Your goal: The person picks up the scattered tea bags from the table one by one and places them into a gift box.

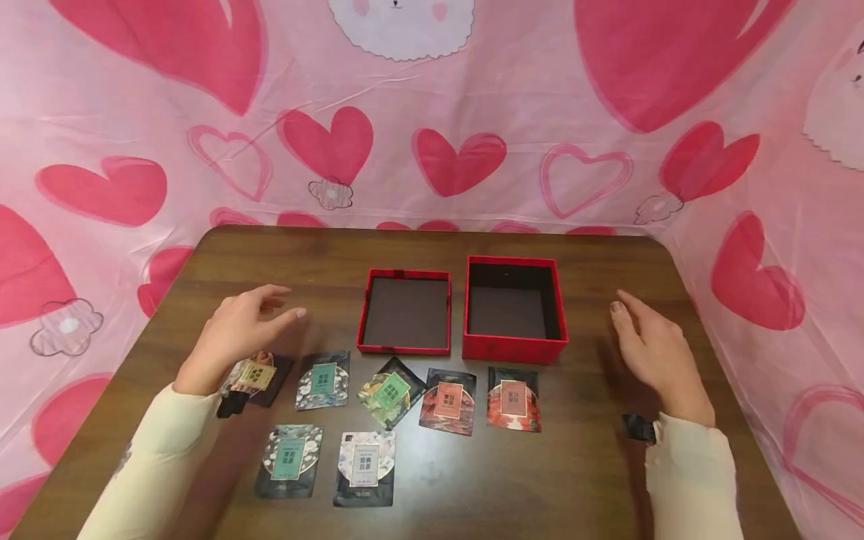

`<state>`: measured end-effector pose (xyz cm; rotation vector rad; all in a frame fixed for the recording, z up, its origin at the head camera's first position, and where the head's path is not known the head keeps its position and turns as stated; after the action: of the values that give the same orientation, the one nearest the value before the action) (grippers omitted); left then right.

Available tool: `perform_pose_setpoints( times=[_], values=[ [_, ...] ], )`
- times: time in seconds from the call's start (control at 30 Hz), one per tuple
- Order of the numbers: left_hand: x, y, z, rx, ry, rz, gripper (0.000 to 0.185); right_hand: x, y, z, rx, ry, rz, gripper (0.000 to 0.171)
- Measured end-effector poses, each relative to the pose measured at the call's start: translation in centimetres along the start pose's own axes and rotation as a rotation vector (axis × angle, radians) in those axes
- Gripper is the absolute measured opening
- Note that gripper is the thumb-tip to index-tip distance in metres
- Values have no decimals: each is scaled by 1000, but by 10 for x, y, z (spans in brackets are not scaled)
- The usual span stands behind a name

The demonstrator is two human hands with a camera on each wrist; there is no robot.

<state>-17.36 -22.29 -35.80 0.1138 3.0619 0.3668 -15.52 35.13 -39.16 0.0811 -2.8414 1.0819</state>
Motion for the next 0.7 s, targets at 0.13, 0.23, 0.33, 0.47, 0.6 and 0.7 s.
perform_pose_setpoints(
  times=[0.13,0.23,0.33,0.47,0.6,0.7],
  values=[
    [-6,-10,1,-5,-3,-26,65,1,-8,5,31,37,-9,50],
    [-11,-19,1,-19,-8,-56,66,1,-16,9,56,59,-27,47],
    [-14,-28,3,-45,-19,-77,68,0,-23,14,78,56,-45,44],
    [-16,-38,7,-73,-40,-96,69,-3,-30,22,98,27,-46,43],
    [-17,-47,10,-64,-52,-111,65,-4,-36,29,112,5,-37,44],
    [-18,-55,13,-49,-61,-117,64,-4,-40,32,130,-9,-38,45]
  ],
)
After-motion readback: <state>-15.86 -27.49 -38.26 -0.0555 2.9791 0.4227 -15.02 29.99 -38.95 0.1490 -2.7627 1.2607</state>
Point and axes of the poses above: each hand's wrist, its own x-axis towards the middle knuckle, its own z-axis out of the palm, y = z × x, the point moved 5 cm from there along x, towards the middle knuckle, and after that the axes turned 12 degrees about x, right-handed, at the moved point
